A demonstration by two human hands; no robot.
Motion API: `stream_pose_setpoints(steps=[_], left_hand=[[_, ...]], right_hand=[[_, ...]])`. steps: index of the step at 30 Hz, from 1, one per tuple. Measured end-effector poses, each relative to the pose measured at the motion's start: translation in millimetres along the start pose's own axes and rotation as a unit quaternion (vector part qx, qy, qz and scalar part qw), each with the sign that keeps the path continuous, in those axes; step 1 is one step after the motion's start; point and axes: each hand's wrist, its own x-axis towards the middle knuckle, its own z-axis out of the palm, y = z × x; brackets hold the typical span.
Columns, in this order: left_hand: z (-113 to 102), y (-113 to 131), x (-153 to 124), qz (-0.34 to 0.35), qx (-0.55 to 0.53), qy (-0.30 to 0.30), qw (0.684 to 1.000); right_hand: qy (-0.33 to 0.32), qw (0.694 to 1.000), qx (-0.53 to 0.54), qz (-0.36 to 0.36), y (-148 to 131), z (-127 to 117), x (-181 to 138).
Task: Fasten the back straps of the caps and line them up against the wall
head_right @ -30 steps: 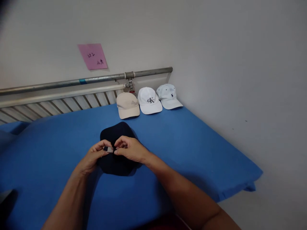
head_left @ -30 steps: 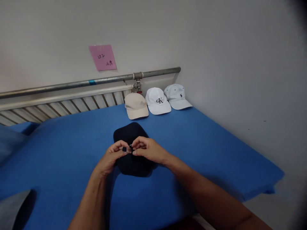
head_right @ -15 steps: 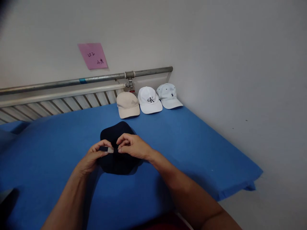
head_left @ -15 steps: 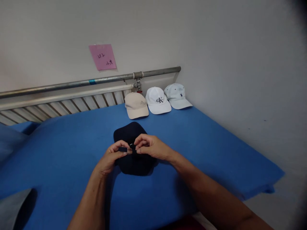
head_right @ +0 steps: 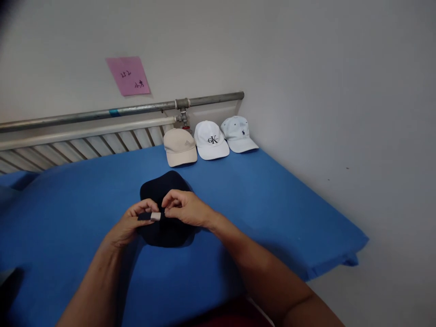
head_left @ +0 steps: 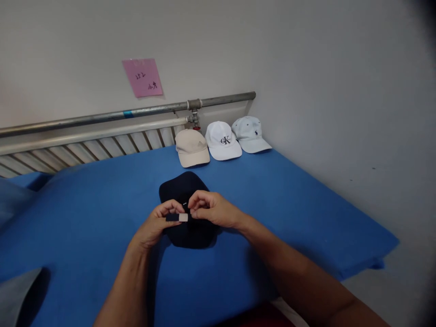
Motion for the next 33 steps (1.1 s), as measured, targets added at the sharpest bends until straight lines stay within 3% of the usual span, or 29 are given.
stream_pose_setpoints(steps=[6,17,24,30,33], left_hand=[[-1.5,1.6,-0.5,0.039,0.032,0.021,0.998],[2.2,1.1,-1.0,0.008,0.047,0.005,0.999],[1.7,1.9,0.4,0.013,0.031,0.023,0.999],[0.2,0.3,0.2,0.015,0.015,0.034,0.999],[-1.3,-0.5,0.0,0.028,0.029,0.027,0.999]], right_hand=[[0.004,1.0,-0.01,0.001,0.2,-1.9,0.5],[0.011,1.0,0.013,-0.015,3.9,5.7,2.0],[0.043,0.998,-0.042,-0.03,-5.7,2.7,-1.7],[-0.034,0.994,-0.1,0.026,-14.3,-5.4,-10.1],[-0.041,0.995,-0.086,0.028,-13.1,-6.4,-10.0]])
